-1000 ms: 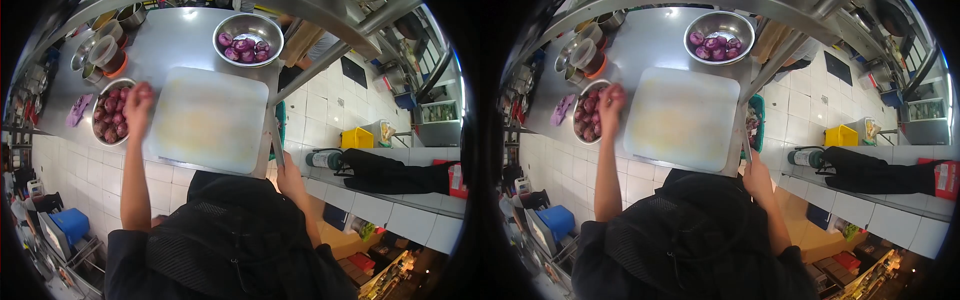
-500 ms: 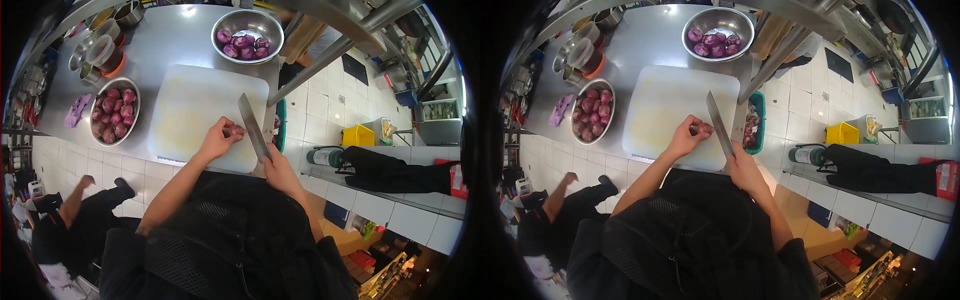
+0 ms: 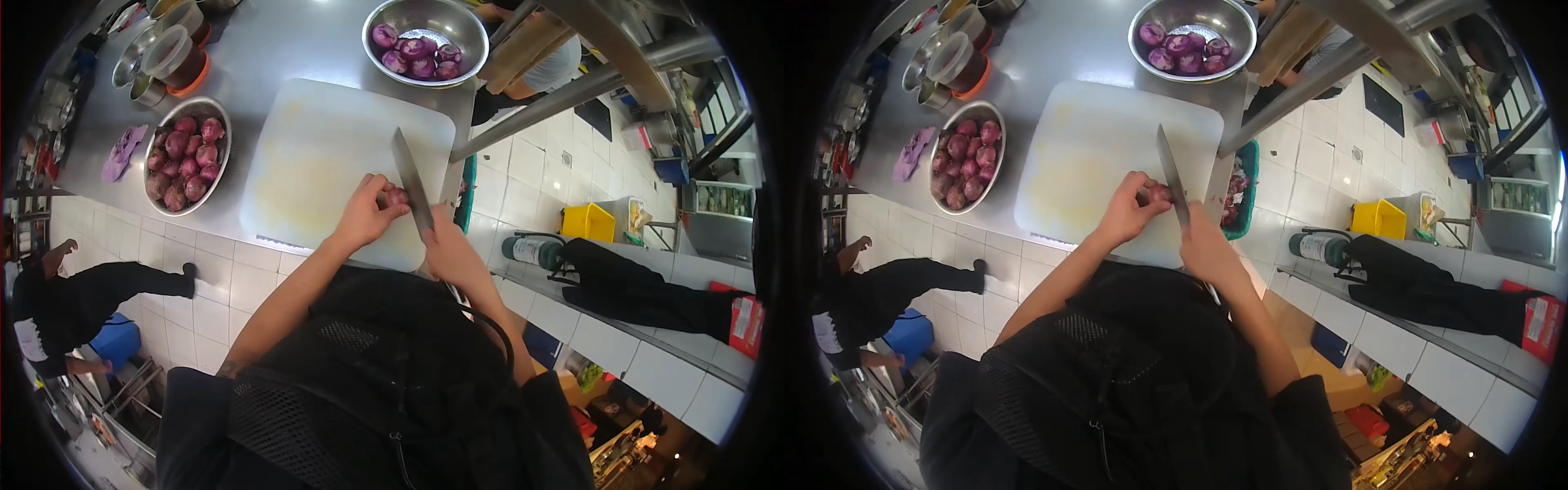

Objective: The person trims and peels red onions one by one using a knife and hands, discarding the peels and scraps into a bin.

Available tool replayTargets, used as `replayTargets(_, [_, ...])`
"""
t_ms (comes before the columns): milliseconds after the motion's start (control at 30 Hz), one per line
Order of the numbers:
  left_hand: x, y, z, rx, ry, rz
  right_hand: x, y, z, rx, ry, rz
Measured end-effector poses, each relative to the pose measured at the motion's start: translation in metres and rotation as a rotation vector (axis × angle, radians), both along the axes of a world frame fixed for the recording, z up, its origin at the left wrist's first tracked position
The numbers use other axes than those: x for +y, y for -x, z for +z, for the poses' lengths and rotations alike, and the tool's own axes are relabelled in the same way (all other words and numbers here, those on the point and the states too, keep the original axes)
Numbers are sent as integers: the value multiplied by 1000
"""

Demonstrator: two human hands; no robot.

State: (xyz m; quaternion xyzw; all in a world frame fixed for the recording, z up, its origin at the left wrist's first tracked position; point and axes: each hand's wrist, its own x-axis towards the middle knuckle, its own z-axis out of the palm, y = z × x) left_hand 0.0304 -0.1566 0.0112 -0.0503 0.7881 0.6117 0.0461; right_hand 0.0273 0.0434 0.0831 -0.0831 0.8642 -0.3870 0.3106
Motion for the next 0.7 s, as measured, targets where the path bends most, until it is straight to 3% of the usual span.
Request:
replayTargets(67, [2, 1, -1, 66, 26, 1, -19, 8, -34, 264, -31, -14])
replayTargets(267, [-15, -10, 7, 74, 70, 15, -31, 7, -40, 234, -42, -111])
replayTargets(333, [-26, -17, 19, 116, 337, 106, -21, 10, -50, 177, -13, -146])
replayTargets(367, [-28, -18, 21, 115, 337, 106, -16, 9, -55, 106, 16, -168])
replayTargets(433, [-32, -24, 25, 304, 612, -159, -1, 4, -44, 176, 15, -141])
replayTargets(567, [-23, -25, 33, 262, 588, -181, 25, -1, -52, 358, 0, -135])
replayTargets(700, [-11, -20, 34, 195, 634, -100, 27, 4, -45, 312, -60, -125])
